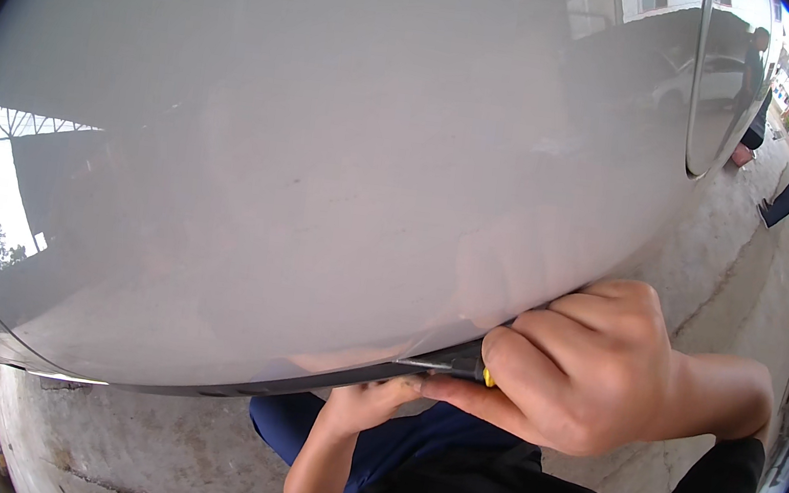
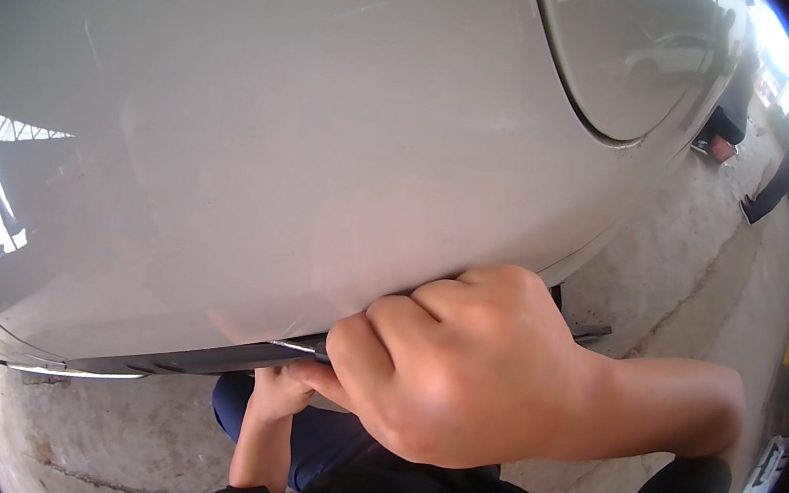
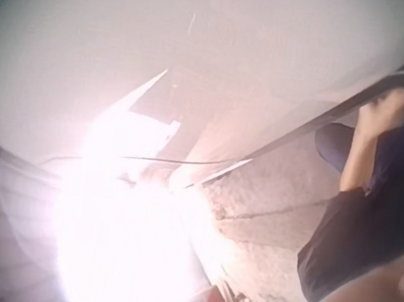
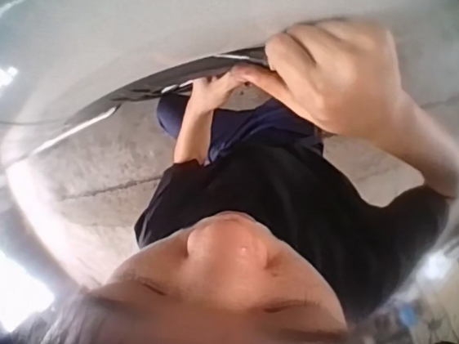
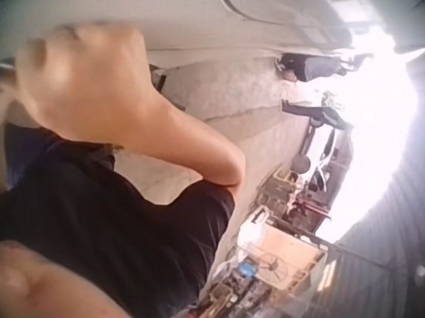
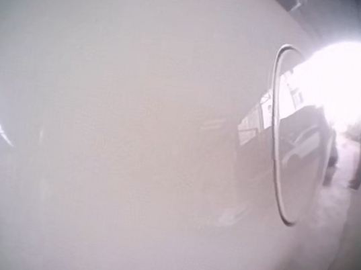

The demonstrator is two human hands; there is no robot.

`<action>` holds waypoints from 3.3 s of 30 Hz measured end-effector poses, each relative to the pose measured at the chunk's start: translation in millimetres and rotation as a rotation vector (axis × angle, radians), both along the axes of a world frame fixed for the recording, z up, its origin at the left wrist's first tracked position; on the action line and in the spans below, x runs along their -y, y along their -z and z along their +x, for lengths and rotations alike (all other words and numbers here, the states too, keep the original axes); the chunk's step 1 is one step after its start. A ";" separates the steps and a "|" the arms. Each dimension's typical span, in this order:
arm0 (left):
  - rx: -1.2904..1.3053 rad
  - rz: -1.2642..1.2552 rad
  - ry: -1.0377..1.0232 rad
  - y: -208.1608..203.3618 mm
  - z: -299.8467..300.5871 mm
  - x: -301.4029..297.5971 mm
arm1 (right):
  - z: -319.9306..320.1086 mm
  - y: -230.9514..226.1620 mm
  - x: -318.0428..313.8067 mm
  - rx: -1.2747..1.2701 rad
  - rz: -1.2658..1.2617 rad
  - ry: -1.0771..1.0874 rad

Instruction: The person uses a yellow-handled screwdriver to pry and align a black plastic wheel arch molding along the side of a white car. They repeatedly insert the tool into the seam and press the molding into place, working along the length of the wheel well.

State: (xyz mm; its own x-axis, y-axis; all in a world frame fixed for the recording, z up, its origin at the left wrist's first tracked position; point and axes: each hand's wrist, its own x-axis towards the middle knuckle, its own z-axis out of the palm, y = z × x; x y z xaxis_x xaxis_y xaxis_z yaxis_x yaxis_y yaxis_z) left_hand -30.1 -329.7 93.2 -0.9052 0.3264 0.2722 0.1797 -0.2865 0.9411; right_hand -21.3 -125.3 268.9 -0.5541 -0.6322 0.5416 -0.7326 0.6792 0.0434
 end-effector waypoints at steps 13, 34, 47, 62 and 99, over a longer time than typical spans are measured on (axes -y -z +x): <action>-0.004 0.035 0.015 -0.8 1.3 -8.7 | 2.4 2.7 -4.6 -0.056 0.041 0.011; 0.014 0.021 -0.002 -3.9 3.7 -11.3 | 9.8 -22.9 -1.5 -0.050 0.185 0.047; 0.169 -0.059 0.028 -26.9 16.4 14.3 | 24.4 -13.7 1.0 -0.002 0.162 0.108; -0.043 -0.408 0.153 -34.2 18.8 8.4 | 70.2 -44.5 -41.3 0.003 0.256 0.298; -0.052 -0.267 -0.092 -15.3 17.9 -82.1 | 65.3 18.2 -119.0 0.310 0.096 0.421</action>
State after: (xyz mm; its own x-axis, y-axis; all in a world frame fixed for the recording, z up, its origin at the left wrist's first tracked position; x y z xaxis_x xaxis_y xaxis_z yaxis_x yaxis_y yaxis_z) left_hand -12.2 -247.6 108.5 -0.9215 0.3097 0.2344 0.2434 -0.0097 0.9699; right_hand 44.0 -6.3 250.7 -0.8955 -0.3592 0.2627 -0.3855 0.9211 -0.0549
